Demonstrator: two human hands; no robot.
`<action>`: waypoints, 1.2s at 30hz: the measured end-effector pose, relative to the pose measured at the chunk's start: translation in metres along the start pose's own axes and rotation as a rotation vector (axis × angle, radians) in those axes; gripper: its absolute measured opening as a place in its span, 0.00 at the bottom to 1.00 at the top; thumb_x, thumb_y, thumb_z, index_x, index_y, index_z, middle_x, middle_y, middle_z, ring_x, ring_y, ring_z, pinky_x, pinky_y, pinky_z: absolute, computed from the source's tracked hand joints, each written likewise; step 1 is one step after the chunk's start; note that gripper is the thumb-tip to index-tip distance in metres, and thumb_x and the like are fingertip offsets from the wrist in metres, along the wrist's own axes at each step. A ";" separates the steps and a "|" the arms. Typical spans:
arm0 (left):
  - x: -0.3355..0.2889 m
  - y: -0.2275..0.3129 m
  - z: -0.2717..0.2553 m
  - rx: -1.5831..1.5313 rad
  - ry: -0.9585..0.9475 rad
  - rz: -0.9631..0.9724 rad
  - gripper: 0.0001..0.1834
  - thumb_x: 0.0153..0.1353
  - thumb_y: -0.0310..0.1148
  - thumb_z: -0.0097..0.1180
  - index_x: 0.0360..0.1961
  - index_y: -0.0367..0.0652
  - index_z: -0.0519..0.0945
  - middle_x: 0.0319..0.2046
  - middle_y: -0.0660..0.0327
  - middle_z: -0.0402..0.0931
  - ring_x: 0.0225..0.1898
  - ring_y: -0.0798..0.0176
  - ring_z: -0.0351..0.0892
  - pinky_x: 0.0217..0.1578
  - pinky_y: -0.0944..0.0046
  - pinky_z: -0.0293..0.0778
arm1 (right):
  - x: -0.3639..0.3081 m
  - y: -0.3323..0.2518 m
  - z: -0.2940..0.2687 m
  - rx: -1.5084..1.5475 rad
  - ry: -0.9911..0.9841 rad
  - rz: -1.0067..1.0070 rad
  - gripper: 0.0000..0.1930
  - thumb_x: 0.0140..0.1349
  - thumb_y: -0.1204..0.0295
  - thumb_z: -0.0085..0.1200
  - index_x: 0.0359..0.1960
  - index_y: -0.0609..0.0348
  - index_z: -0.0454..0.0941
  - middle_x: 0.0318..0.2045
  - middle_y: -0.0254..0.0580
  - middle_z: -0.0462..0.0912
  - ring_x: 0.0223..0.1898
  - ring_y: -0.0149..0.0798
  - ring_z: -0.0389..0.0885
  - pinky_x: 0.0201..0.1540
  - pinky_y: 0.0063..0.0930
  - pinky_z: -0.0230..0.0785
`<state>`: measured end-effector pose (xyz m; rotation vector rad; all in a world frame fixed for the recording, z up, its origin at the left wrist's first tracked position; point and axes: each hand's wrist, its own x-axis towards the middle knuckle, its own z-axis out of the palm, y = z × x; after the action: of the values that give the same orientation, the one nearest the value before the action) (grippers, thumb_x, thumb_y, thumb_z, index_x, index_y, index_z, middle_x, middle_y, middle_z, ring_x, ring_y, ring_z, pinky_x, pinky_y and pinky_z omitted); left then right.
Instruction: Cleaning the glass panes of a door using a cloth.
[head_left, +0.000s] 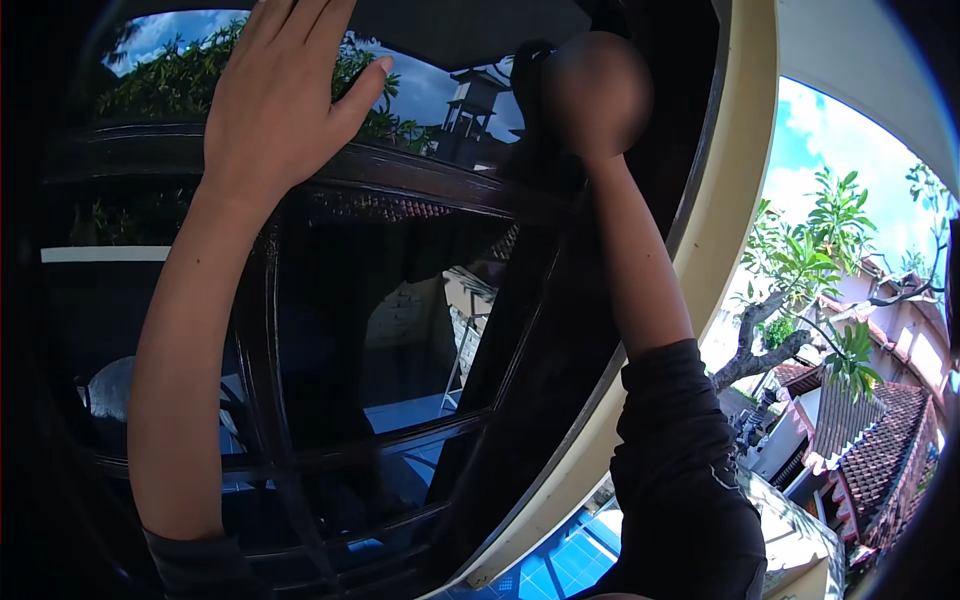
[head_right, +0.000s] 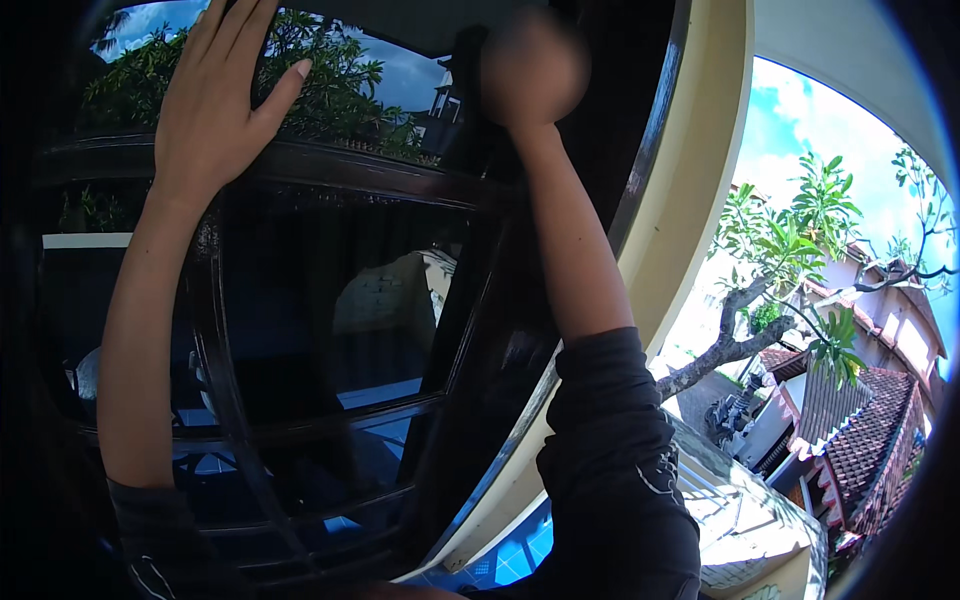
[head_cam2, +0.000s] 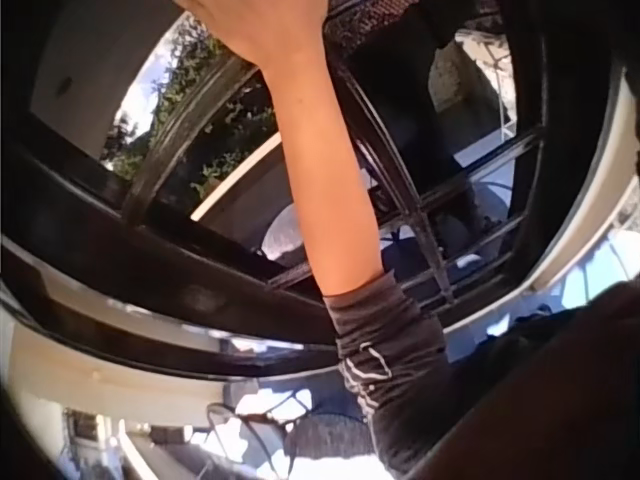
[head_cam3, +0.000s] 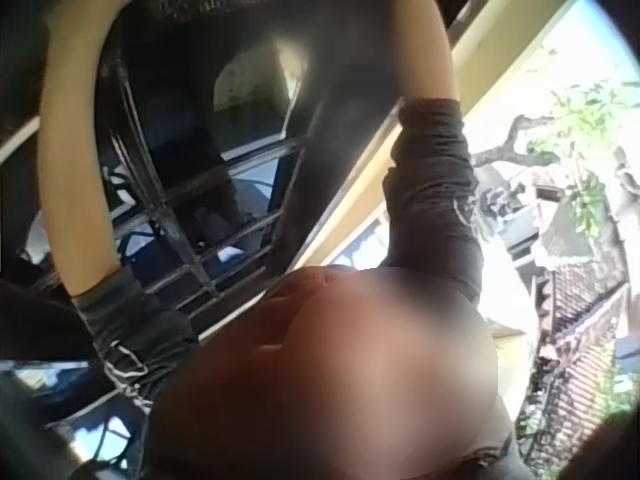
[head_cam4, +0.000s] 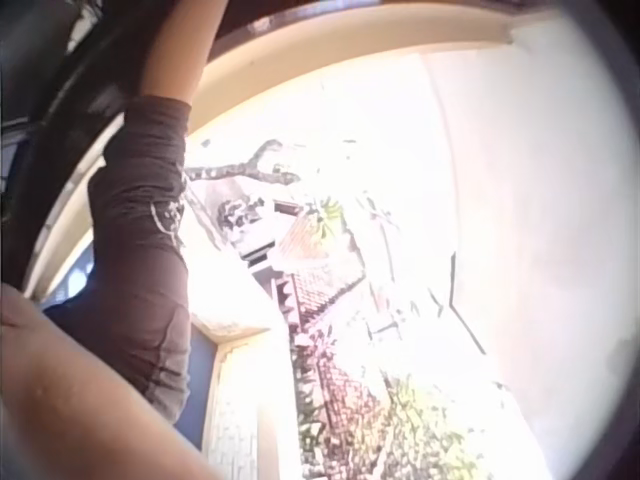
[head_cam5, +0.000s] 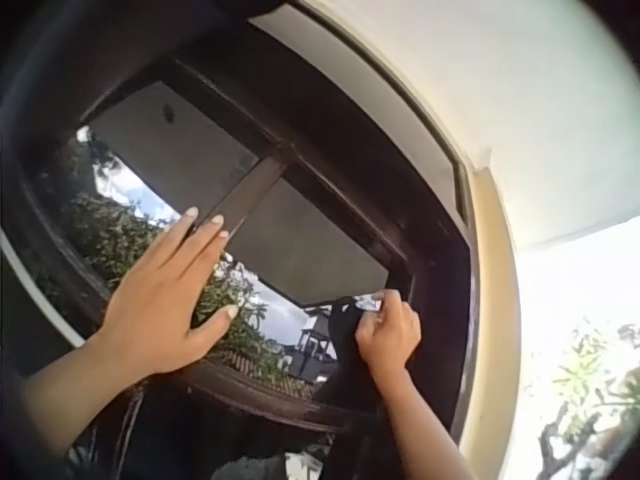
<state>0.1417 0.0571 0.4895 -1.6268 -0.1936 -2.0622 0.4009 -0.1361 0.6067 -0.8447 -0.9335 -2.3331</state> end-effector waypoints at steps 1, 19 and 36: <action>0.003 0.005 -0.006 -0.022 -0.020 -0.027 0.38 0.68 0.45 0.54 0.71 0.29 0.66 0.74 0.45 0.62 0.79 0.42 0.52 0.77 0.49 0.52 | 0.001 0.000 0.001 0.009 -0.001 0.007 0.14 0.47 0.78 0.57 0.37 0.47 0.82 0.16 0.29 0.73 0.19 0.38 0.70 0.31 0.30 0.66; 0.009 0.006 -0.011 -0.125 -0.517 -0.384 0.37 0.65 0.42 0.58 0.70 0.31 0.68 0.73 0.47 0.64 0.78 0.42 0.55 0.75 0.49 0.56 | -0.020 -0.008 -0.027 -0.011 -0.179 -0.226 0.21 0.47 0.80 0.60 0.45 0.46 0.84 0.18 0.26 0.72 0.19 0.33 0.70 0.28 0.27 0.66; 0.001 -0.004 0.008 -0.089 -0.355 -0.269 0.19 0.70 0.47 0.57 0.45 0.42 0.87 0.22 0.59 0.80 0.20 0.59 0.76 0.25 0.61 0.76 | -0.039 -0.006 -0.037 0.092 -0.141 -0.215 0.18 0.51 0.78 0.60 0.46 0.50 0.82 0.18 0.27 0.74 0.19 0.34 0.72 0.30 0.26 0.68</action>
<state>0.1469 0.0636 0.4932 -2.1154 -0.4714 -1.9742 0.4102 -0.1513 0.5556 -0.9207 -1.2361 -2.4115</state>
